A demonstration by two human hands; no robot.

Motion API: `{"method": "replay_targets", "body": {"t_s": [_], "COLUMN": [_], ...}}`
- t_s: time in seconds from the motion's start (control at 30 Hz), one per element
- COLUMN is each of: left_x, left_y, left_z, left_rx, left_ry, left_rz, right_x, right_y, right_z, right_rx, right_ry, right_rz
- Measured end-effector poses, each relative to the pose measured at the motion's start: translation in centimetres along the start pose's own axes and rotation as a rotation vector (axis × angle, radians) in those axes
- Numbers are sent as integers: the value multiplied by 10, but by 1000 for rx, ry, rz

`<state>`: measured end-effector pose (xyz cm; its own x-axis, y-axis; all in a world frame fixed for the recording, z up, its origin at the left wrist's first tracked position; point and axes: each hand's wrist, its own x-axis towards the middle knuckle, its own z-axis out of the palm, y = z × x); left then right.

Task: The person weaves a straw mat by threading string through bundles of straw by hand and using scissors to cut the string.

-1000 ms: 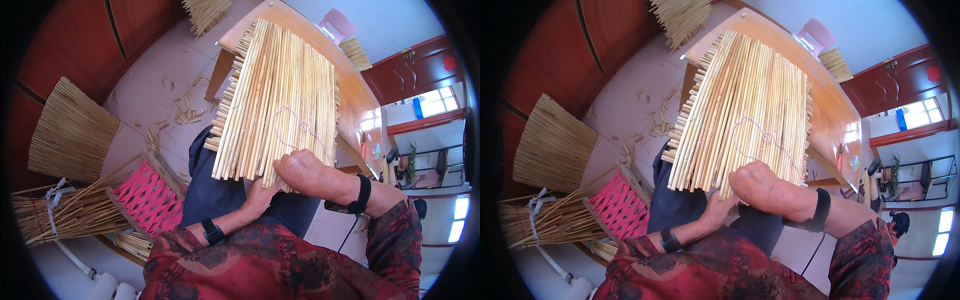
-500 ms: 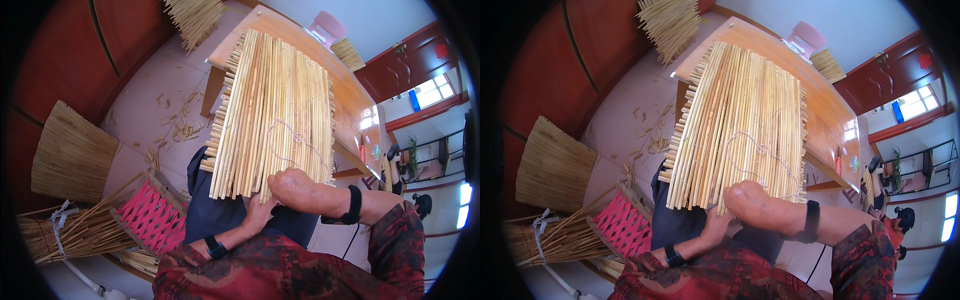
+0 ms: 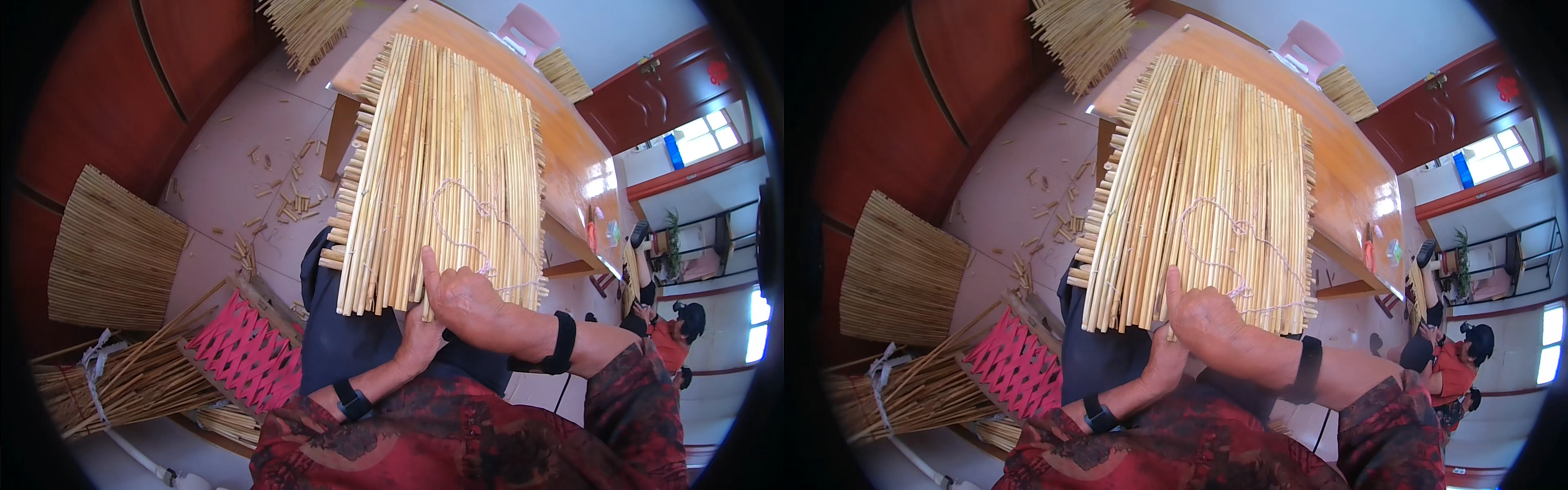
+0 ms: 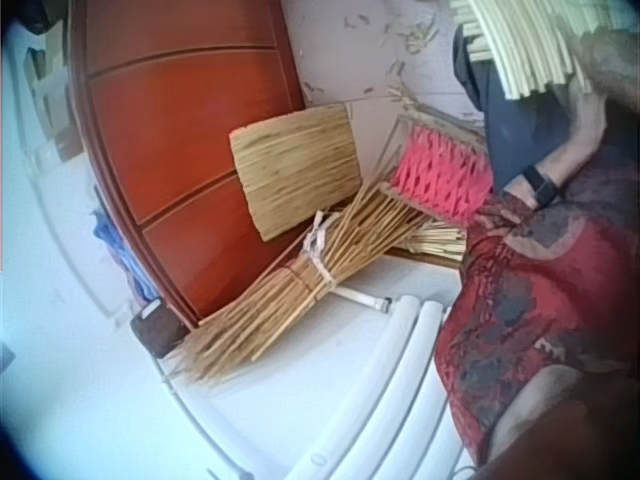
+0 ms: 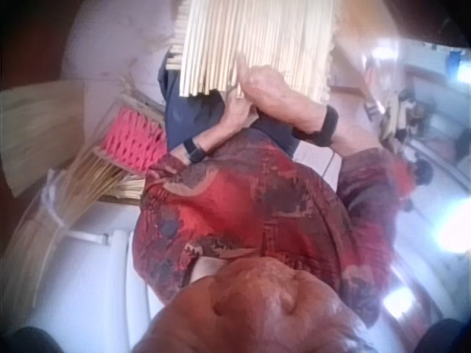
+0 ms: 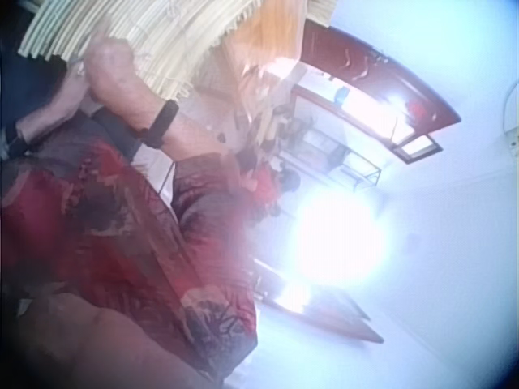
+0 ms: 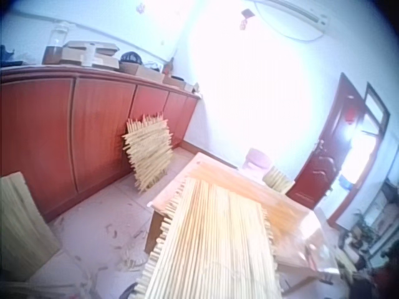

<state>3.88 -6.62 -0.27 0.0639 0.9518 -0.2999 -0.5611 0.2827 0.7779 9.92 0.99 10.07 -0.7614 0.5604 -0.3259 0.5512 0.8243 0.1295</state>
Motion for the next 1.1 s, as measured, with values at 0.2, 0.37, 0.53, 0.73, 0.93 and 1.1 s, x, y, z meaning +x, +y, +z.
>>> {"method": "replay_targets", "body": {"t_s": [0.2, 0.37, 0.53, 0.73, 0.93, 1.1], "left_x": [0, 0, 1, -13, -17, -38], "left_y": [6, -1, 5, 39, 101, 169], "left_z": [3, 6, 7, 22, 35, 68], "left_rx": [87, 4, -52, -135, 282, 1238], "left_ry": [-28, 51, 73, 56, 19, 101], "left_rz": [62, 24, 95, 152, 321, 592], "right_x": [0, -6, -24, -40, -31, -32], "right_y": [-1, 2, 28, 61, 54, 60], "right_z": [14, 11, -12, 15, -4, -53], "right_rx": [78, 175, 487, 627, 927, 1498], "right_ry": [79, 80, 138, 657, 1027, 1213], "right_rz": [61, 96, 269, 317, 317, 300]}}
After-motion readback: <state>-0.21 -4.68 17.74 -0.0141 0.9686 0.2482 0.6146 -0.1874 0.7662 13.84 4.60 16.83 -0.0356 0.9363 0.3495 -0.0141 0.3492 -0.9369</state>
